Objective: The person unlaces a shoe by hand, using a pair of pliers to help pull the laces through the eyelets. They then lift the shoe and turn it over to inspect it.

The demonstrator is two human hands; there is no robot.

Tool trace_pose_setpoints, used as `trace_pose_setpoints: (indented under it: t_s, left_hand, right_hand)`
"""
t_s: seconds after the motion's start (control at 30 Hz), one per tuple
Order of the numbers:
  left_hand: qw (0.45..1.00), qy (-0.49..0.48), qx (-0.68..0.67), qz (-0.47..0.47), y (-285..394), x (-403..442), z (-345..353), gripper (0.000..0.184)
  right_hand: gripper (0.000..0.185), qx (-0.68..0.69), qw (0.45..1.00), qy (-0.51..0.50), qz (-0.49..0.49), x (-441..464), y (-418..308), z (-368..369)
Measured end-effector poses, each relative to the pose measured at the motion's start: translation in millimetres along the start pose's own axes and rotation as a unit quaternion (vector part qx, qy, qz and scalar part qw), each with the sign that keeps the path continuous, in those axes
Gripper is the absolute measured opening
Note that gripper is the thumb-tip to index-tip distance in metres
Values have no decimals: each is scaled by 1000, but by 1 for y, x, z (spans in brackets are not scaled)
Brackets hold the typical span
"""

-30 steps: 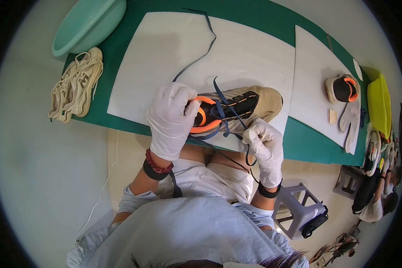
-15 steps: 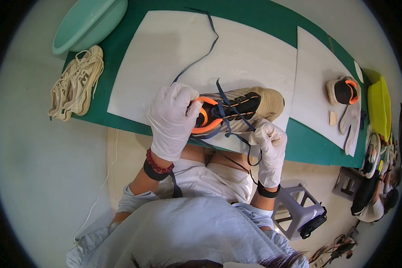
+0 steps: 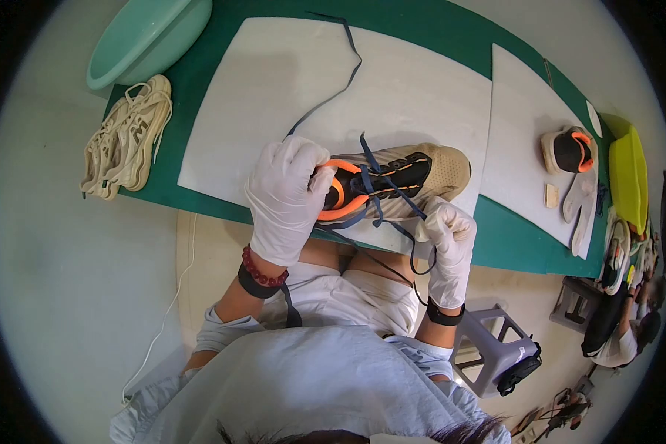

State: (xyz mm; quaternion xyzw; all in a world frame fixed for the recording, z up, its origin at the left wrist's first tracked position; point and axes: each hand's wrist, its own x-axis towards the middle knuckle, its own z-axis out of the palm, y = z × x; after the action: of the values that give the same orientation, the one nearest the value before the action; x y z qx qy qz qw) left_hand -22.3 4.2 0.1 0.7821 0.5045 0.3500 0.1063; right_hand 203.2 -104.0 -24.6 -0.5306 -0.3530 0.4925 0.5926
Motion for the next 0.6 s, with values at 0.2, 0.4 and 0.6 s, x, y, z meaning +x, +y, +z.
trace_pose_setpoints:
  t_s: [0.2, 0.4, 0.6]
  left_hand:
    - [1000, 2, -5, -1, 0, 0, 0, 22]
    - [1000, 2, 3, 1, -1, 0, 1, 22]
    - [1000, 2, 2, 2, -1, 0, 0, 24]
  right_hand:
    - [31, 2, 1000, 3, -4, 0, 3, -4]
    - [34, 18, 1000, 4, -19, 3, 9, -8]
    - [37, 69, 997, 4, -32, 5, 14, -10]
